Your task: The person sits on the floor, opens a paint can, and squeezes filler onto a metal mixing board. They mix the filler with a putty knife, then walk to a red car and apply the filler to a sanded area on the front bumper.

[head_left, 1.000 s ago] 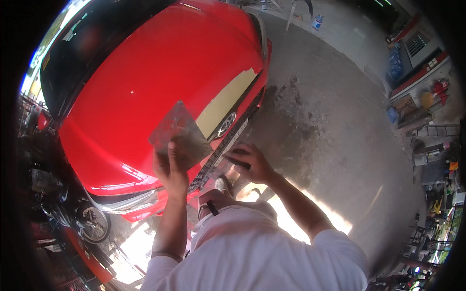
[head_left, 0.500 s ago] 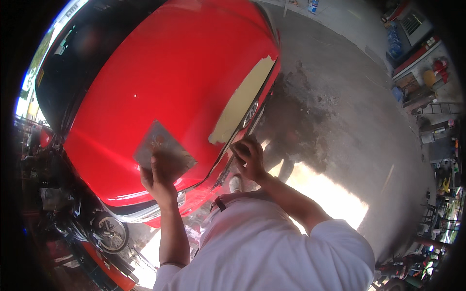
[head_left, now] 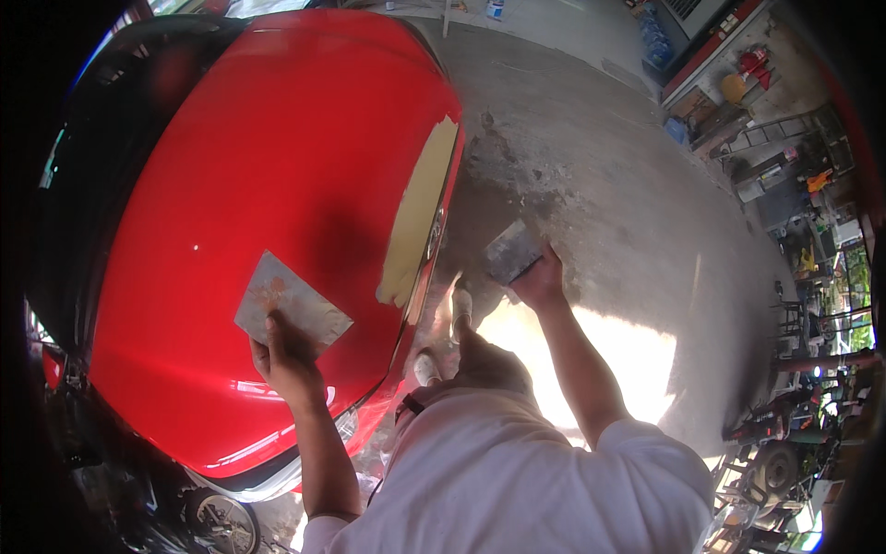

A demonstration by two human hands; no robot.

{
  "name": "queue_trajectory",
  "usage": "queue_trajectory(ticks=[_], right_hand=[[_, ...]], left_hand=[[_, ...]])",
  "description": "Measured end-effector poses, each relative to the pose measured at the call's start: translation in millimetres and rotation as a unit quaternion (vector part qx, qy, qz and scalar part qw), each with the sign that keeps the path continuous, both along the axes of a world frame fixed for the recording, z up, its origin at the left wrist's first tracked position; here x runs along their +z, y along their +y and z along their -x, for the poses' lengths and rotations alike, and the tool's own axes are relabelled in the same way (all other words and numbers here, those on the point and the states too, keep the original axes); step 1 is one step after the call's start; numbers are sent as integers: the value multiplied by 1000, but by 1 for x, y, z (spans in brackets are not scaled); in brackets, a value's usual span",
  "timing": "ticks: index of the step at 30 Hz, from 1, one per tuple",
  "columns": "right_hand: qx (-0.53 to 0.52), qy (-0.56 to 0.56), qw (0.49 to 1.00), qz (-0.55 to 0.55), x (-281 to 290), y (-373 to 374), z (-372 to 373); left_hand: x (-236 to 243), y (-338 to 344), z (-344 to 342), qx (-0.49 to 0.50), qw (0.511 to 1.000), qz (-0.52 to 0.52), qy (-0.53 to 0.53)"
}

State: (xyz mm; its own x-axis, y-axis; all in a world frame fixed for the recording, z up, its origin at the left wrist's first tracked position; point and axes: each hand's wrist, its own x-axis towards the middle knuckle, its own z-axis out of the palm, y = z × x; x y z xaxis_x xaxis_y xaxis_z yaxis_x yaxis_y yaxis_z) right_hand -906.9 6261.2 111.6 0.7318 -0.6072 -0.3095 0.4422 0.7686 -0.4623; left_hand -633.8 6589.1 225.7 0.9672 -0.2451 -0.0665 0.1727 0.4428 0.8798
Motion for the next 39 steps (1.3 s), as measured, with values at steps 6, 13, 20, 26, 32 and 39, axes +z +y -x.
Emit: queue_trajectory(ticks=[6,13,20,26,32,39], right_hand=[[20,396,789,469,39,-100,-81],[62,444,631,634,37,-204,-198],[91,426,620,653,26,-258,-258],[68,406,564,716,11,-256,-265],[10,393,527,754,-6,-251,-267],[-17,398,514,760,-10,-233,-265]], left_hand=[[4,-25,-13,12,999,-16,-26],[-11,-7,-32,64,997,-33,11],[-11,-27,-34,110,992,-63,28],[-22,-34,-38,79,995,-63,24],[-25,-36,-39,65,996,-57,24],[-21,-25,-41,59,997,-42,19]])
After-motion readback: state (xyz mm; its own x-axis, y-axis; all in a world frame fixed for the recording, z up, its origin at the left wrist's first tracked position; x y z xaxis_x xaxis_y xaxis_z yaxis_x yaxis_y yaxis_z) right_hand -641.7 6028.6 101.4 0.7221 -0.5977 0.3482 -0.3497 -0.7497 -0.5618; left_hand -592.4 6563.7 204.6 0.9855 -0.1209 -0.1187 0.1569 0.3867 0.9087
